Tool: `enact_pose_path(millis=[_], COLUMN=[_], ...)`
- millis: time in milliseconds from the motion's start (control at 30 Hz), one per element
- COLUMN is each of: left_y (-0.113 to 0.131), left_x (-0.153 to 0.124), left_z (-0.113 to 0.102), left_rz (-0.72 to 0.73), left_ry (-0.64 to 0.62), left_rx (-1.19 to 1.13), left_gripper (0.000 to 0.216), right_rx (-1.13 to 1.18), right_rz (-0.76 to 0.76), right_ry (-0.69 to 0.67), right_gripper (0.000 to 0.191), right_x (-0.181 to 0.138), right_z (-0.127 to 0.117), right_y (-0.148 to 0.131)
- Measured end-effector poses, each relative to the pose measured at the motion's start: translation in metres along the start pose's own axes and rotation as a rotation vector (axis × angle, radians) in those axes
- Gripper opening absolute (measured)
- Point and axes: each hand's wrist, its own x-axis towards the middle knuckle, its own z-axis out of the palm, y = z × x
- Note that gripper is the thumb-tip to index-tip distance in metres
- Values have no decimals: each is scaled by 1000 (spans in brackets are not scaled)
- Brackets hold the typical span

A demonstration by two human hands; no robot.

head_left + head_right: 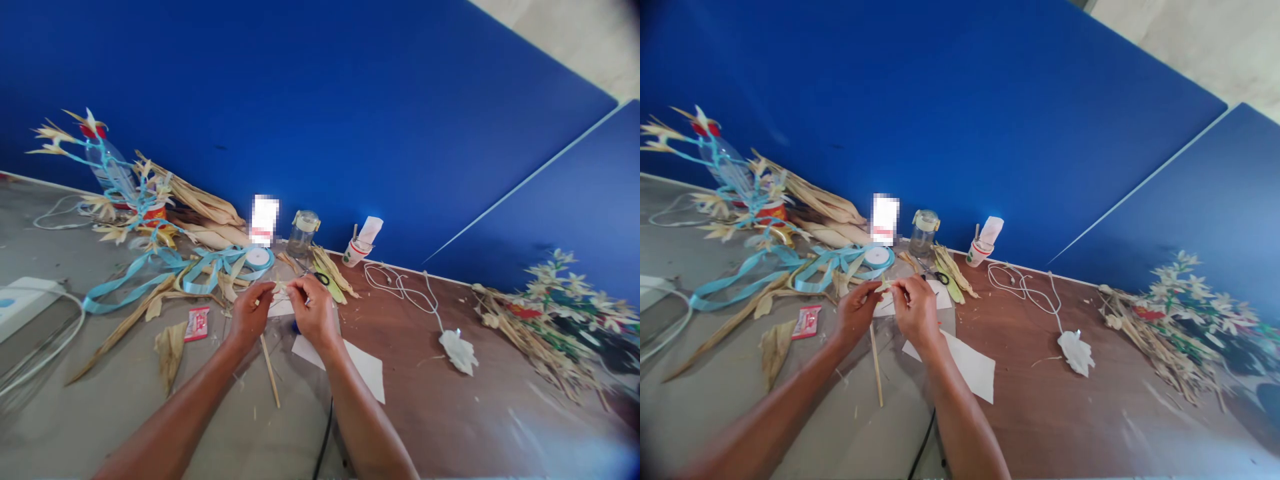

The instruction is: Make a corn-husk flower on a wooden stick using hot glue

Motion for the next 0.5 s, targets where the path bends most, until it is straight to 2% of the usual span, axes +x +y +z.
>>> enact_pose_path(millis=[133, 233, 367, 500], left_y=[-1, -3, -4, -5], left_x=[0, 0, 0, -1], left_z=[0, 0, 1, 1], left_rz=[8, 3, -3, -17], left_ry=[8, 14, 0, -14], left_rx=[-1, 6, 14, -3], left_gripper=[18, 19, 19, 19], right_rx=[38, 44, -85, -189], right_rz=[39, 83, 112, 83], right_ry=[34, 95, 66, 58], right_gripper=[15, 21, 36, 39], right_x=[-1, -2, -3, -3], right_z=[0, -2, 1, 5], right_y=[-1, -1, 0, 2])
